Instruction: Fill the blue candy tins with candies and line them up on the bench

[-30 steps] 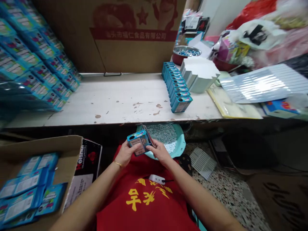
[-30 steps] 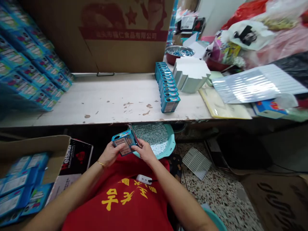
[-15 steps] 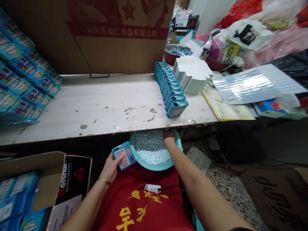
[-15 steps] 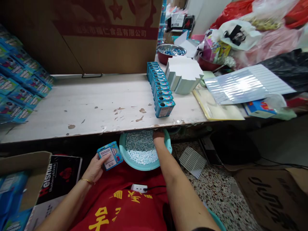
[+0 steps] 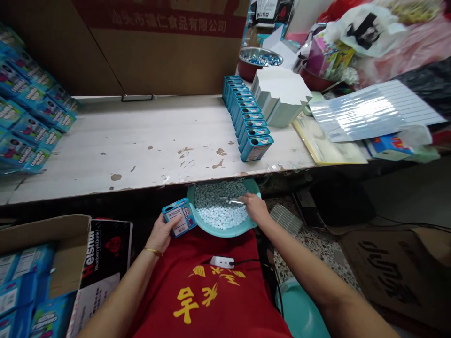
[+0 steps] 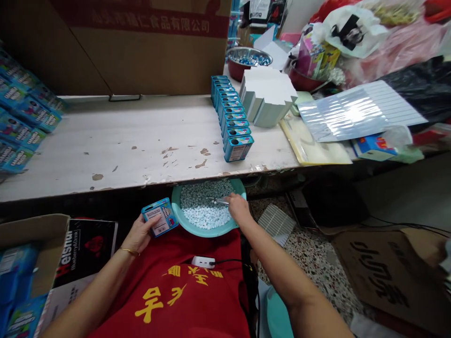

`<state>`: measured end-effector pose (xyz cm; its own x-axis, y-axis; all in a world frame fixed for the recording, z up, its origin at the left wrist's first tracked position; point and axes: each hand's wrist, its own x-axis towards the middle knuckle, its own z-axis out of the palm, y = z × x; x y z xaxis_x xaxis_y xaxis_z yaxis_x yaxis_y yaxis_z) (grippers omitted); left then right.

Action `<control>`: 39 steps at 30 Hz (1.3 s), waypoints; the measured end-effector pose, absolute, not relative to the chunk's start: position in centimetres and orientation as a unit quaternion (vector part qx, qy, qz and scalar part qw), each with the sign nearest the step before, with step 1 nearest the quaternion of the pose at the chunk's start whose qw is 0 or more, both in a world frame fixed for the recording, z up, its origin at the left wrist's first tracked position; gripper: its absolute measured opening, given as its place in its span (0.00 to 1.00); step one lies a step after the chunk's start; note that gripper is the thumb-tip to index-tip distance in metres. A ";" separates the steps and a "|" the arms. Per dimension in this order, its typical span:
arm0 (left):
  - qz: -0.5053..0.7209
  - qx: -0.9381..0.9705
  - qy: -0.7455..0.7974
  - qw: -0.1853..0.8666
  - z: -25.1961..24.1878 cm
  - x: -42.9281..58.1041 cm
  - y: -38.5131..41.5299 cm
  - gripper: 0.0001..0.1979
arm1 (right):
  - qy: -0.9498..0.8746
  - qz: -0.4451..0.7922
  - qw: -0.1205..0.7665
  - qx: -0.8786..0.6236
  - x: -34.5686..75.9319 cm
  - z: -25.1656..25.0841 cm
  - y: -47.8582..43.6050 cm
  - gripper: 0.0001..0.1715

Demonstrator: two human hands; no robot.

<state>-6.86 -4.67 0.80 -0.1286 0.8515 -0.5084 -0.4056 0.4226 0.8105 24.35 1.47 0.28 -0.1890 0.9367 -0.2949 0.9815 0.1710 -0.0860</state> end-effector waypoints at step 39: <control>0.359 0.662 0.554 0.357 0.5 -0.2 0.7 0.20 | 0.825 -0.198 0.057 0.526 21.0 12.3 5.0 0.18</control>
<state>-0.19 0.73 0.52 0.1298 0.9883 0.0797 0.4768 -0.1327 0.8689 20.99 5.04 12.30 -0.4408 0.8449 -0.3031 0.8903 0.3685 -0.2675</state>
